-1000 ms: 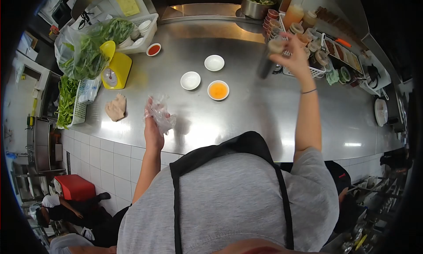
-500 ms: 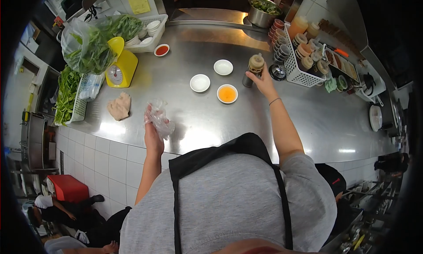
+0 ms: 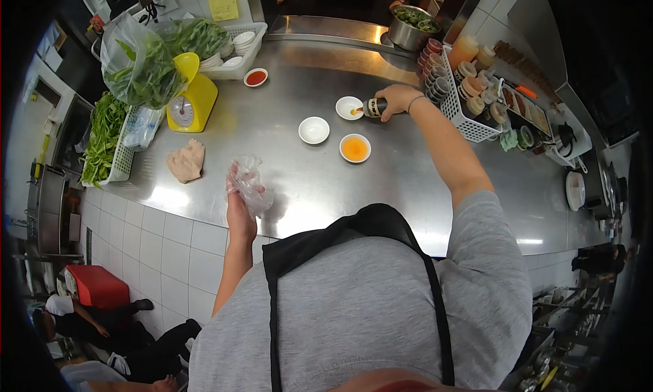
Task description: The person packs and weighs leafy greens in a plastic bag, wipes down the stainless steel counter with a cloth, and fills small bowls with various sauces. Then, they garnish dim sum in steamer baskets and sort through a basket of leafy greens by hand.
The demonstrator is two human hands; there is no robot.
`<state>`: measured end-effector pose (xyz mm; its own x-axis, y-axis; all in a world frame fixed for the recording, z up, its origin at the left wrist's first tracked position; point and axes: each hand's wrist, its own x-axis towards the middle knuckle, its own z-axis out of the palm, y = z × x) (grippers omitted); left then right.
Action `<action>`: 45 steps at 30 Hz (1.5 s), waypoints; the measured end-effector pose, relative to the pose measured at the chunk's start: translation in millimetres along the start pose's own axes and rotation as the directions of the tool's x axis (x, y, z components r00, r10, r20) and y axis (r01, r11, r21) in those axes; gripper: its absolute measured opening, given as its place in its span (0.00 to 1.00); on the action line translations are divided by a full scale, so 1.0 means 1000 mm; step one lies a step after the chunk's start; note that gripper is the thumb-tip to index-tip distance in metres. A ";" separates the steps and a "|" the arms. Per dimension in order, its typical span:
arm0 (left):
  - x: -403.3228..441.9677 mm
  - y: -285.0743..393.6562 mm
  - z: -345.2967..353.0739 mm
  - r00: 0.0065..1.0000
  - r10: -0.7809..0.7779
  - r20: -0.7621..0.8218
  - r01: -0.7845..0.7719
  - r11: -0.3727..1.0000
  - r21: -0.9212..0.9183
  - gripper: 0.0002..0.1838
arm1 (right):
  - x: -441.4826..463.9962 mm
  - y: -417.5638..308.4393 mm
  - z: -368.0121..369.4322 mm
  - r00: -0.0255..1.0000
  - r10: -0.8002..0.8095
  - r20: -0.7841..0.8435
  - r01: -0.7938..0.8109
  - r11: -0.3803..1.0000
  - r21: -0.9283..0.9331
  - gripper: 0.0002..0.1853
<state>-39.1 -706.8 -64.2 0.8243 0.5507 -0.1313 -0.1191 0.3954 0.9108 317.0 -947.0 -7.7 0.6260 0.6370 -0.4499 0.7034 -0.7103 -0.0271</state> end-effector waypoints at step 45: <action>-0.009 0.004 -0.030 0.985 0.000 -0.175 -0.017 0.995 -0.097 0.27 | 0.010 -0.032 -0.048 0.974 0.098 0.206 -0.057 0.979 -0.194 0.36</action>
<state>-63.3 -688.5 -71.0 0.7149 0.6705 -0.1981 -0.1861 0.4556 0.8705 316.4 -903.5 31.3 0.6090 0.4891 -0.6244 0.7181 -0.6743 0.1722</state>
